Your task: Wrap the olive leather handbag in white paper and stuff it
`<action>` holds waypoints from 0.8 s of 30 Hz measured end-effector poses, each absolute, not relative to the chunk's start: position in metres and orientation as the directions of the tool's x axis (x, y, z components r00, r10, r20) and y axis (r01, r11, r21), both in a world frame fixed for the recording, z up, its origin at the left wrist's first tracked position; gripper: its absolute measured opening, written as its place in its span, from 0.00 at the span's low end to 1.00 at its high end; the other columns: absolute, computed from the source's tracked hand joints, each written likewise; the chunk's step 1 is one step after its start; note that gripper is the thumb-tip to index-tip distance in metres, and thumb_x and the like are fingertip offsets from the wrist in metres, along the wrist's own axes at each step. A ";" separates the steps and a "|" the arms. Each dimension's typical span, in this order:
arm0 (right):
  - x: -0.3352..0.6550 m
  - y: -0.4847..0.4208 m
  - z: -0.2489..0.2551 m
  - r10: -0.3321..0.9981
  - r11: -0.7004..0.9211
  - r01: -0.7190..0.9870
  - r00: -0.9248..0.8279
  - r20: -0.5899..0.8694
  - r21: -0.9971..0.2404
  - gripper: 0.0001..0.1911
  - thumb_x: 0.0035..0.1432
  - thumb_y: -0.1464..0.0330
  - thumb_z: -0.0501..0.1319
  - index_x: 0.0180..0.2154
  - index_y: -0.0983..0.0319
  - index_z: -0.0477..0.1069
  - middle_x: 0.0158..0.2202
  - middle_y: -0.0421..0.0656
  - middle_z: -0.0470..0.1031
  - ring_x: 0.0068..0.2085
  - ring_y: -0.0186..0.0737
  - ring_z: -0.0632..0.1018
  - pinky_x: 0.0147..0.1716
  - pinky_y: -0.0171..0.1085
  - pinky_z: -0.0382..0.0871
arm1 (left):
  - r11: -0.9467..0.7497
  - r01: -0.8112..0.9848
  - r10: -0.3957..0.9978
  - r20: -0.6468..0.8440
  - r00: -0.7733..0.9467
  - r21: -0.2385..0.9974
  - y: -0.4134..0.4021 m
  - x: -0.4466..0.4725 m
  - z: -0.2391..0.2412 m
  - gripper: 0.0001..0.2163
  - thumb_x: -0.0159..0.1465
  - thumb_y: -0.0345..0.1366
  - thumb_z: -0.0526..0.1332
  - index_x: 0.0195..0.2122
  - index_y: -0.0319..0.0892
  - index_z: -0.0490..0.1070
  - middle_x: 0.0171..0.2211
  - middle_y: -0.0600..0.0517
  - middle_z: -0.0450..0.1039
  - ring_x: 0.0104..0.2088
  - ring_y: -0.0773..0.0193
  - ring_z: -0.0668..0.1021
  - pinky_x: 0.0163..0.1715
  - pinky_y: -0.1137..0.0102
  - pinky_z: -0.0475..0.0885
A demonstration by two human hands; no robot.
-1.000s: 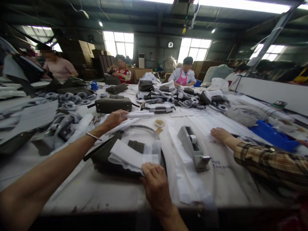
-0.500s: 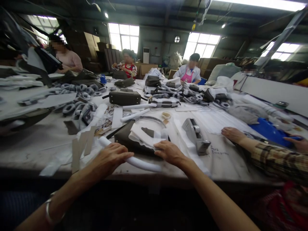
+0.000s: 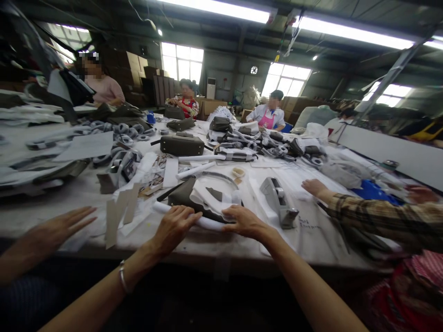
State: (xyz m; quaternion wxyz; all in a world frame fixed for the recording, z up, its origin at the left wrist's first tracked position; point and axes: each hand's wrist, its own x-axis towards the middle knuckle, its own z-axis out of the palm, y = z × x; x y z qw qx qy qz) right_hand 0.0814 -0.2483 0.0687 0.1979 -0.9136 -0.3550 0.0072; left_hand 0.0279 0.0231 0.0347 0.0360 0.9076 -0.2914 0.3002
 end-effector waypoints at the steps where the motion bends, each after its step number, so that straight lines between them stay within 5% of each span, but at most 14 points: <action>1: 0.080 -0.247 0.067 0.645 -0.675 0.642 0.753 0.133 -0.364 0.23 0.53 0.60 0.69 0.51 0.55 0.74 0.47 0.44 0.77 0.45 0.45 0.78 0.46 0.43 0.73 | -0.829 -0.547 -0.497 0.598 0.629 -0.114 0.022 0.029 0.030 0.11 0.67 0.28 0.56 0.49 0.44 0.70 0.38 0.49 0.72 0.38 0.57 0.73 0.41 0.61 0.68; 10: 0.057 -0.231 0.033 0.503 -0.714 0.632 0.763 0.406 -0.303 0.23 0.51 0.73 0.69 0.51 0.59 0.71 0.44 0.46 0.77 0.47 0.47 0.76 0.48 0.46 0.71 | -0.840 -0.516 -0.478 0.674 0.563 -0.165 0.015 0.038 0.004 0.05 0.67 0.29 0.57 0.42 0.42 0.70 0.38 0.48 0.73 0.39 0.57 0.73 0.42 0.61 0.67; 18: 0.061 -0.235 0.040 0.549 -0.714 0.648 0.753 0.362 -0.265 0.24 0.49 0.74 0.70 0.49 0.60 0.71 0.43 0.46 0.76 0.47 0.47 0.75 0.47 0.44 0.71 | -0.738 -0.602 -0.590 0.723 0.360 -0.303 0.000 0.048 0.005 0.06 0.69 0.29 0.55 0.43 0.41 0.70 0.51 0.46 0.70 0.56 0.55 0.68 0.57 0.57 0.60; 24: 0.066 -0.237 0.044 0.583 -0.715 0.661 0.743 0.329 -0.226 0.22 0.48 0.72 0.71 0.47 0.59 0.71 0.41 0.43 0.76 0.44 0.45 0.75 0.45 0.42 0.70 | -0.744 -0.629 -0.608 0.620 0.496 -0.227 -0.011 0.060 0.010 0.04 0.69 0.32 0.55 0.38 0.42 0.69 0.39 0.48 0.70 0.39 0.58 0.72 0.44 0.61 0.67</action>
